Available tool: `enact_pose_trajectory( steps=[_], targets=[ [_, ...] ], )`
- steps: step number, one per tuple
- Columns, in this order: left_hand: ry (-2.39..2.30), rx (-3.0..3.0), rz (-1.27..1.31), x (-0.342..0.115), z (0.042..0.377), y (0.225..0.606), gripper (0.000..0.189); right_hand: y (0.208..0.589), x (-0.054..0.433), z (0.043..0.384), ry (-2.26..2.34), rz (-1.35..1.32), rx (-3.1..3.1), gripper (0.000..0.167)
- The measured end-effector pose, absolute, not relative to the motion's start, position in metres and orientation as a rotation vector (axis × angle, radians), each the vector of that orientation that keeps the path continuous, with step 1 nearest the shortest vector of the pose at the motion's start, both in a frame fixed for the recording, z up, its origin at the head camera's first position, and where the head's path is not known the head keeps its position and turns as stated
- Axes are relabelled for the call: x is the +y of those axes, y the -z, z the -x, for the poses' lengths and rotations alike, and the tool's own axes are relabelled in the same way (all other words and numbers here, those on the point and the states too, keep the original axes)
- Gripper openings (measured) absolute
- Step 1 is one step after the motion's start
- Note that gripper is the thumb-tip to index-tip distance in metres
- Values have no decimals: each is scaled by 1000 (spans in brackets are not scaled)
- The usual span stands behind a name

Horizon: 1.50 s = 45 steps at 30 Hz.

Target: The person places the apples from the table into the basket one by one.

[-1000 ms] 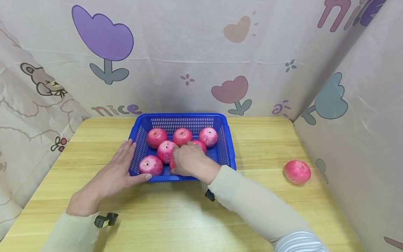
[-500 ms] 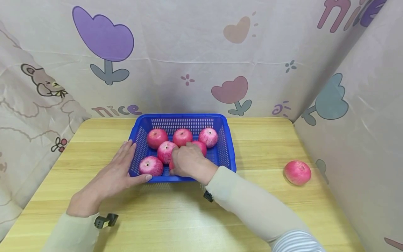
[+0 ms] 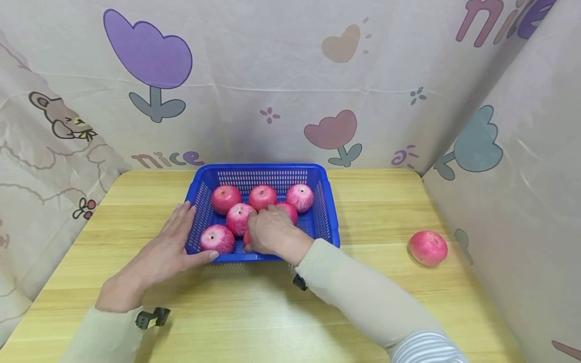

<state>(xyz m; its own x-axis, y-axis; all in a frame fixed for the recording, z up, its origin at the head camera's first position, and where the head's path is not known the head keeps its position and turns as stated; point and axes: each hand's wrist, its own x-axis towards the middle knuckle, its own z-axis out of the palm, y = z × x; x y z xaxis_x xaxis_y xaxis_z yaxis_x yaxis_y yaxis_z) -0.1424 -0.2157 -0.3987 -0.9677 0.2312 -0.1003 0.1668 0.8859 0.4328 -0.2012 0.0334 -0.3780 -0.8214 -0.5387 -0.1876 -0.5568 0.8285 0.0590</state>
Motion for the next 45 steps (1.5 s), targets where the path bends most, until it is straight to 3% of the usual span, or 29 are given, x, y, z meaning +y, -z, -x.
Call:
enact_pose_trajectory(
  steps=[31, 35, 40, 45],
  targets=[
    [-672, 2902, -305, -217, 144, 401, 134, 378, 37, 202, -81, 857, 2884, 68],
    [-675, 2902, -305, -217, 143, 400, 133, 375, 39, 201, -3, 834, 2892, 62],
    [-680, 2903, -302, -217, 143, 400, 133, 373, 44, 201, 86, 828, 2921, 42],
    [-676, 2906, -303, -217, 142, 399, 137, 372, 52, 203, 119, 846, 2949, 40]
  ],
)
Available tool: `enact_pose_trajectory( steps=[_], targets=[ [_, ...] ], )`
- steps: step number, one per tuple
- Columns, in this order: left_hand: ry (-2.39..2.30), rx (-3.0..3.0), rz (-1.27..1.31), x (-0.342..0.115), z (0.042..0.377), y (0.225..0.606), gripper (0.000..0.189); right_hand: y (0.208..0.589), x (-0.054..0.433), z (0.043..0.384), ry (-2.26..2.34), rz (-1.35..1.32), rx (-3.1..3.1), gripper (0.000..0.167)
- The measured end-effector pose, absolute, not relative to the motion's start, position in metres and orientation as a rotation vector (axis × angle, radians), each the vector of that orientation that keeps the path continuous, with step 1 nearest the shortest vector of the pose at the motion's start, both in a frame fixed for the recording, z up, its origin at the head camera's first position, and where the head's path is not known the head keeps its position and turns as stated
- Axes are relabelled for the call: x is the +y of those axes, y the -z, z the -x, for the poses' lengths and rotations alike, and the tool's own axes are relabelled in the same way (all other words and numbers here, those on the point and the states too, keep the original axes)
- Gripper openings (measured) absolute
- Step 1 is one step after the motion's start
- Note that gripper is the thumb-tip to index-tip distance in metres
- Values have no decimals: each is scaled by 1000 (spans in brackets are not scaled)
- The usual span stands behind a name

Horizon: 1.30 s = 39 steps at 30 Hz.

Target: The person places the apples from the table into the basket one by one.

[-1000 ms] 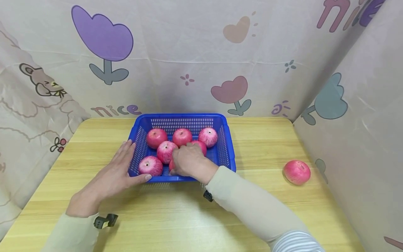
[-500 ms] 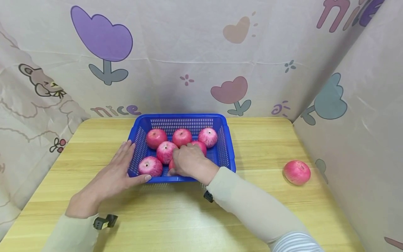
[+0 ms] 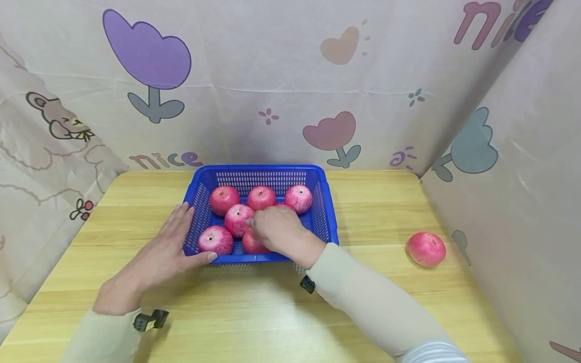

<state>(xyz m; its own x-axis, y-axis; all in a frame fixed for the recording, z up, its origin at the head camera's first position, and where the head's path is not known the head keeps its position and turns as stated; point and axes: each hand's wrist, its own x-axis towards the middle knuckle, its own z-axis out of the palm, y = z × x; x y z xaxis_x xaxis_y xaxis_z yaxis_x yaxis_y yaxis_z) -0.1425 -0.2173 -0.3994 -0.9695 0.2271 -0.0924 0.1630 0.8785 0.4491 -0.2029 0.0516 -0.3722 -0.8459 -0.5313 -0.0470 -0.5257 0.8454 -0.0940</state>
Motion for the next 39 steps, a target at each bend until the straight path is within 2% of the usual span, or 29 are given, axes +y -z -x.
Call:
enact_pose_trajectory(
  steps=[16, 31, 35, 39],
  targets=[
    [-675, 2901, -296, -217, 142, 399, 133, 370, 92, 199, 472, 789, 3077, 30],
    [-681, 2899, -287, -216, 142, 400, 133, 374, 115, 195, 478, 700, 3224, 21],
    [-676, 2901, -293, -216, 142, 400, 135, 377, 127, 194, 449, 725, 3267, 27],
    [-677, 2906, -297, -216, 142, 401, 135, 377, 141, 191, 450, 712, 3301, 42]
  ],
)
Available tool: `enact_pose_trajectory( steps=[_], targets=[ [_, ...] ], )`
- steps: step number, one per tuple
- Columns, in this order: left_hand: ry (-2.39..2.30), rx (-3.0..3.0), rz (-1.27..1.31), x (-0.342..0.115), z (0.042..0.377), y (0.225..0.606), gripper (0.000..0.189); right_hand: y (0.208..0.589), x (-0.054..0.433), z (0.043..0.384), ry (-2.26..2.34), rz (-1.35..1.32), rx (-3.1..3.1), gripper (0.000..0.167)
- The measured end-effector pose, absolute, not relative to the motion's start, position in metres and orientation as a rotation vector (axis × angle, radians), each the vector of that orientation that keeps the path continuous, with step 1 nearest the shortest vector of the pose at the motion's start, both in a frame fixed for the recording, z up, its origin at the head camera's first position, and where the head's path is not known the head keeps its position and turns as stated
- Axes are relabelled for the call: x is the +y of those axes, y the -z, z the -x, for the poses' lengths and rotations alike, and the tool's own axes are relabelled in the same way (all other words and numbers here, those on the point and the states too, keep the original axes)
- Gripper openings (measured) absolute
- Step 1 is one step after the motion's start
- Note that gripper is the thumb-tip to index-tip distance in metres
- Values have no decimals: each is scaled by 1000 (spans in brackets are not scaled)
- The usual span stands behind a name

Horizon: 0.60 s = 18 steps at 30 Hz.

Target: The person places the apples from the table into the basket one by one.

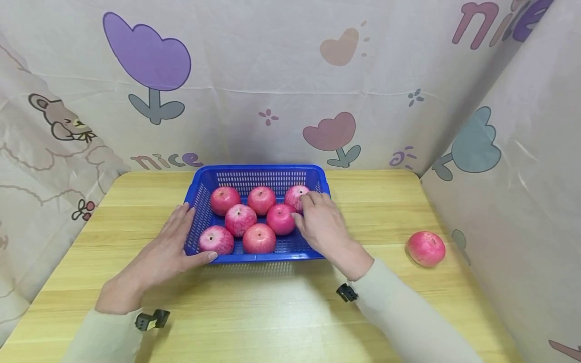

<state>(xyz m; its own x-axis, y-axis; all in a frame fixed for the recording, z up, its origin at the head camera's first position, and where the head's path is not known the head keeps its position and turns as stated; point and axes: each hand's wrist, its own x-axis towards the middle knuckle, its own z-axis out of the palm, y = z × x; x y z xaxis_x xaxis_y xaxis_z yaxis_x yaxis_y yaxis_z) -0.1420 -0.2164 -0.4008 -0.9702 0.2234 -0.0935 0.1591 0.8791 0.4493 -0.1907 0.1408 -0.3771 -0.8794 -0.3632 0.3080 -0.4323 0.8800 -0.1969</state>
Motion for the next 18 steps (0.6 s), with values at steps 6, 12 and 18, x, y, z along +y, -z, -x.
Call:
enact_pose_trajectory(
  steps=[6, 12, 18],
  targets=[
    [-684, 2906, -303, -217, 142, 401, 134, 376, 165, 187, -384, -511, -2806, 57],
    [-688, 2905, -302, -217, 142, 401, 133, 379, 194, 184, -414, -403, -2784, 62],
    [-691, 2906, -302, -217, 142, 401, 131, 386, 221, 178, -452, -304, -2771, 67]
  ],
)
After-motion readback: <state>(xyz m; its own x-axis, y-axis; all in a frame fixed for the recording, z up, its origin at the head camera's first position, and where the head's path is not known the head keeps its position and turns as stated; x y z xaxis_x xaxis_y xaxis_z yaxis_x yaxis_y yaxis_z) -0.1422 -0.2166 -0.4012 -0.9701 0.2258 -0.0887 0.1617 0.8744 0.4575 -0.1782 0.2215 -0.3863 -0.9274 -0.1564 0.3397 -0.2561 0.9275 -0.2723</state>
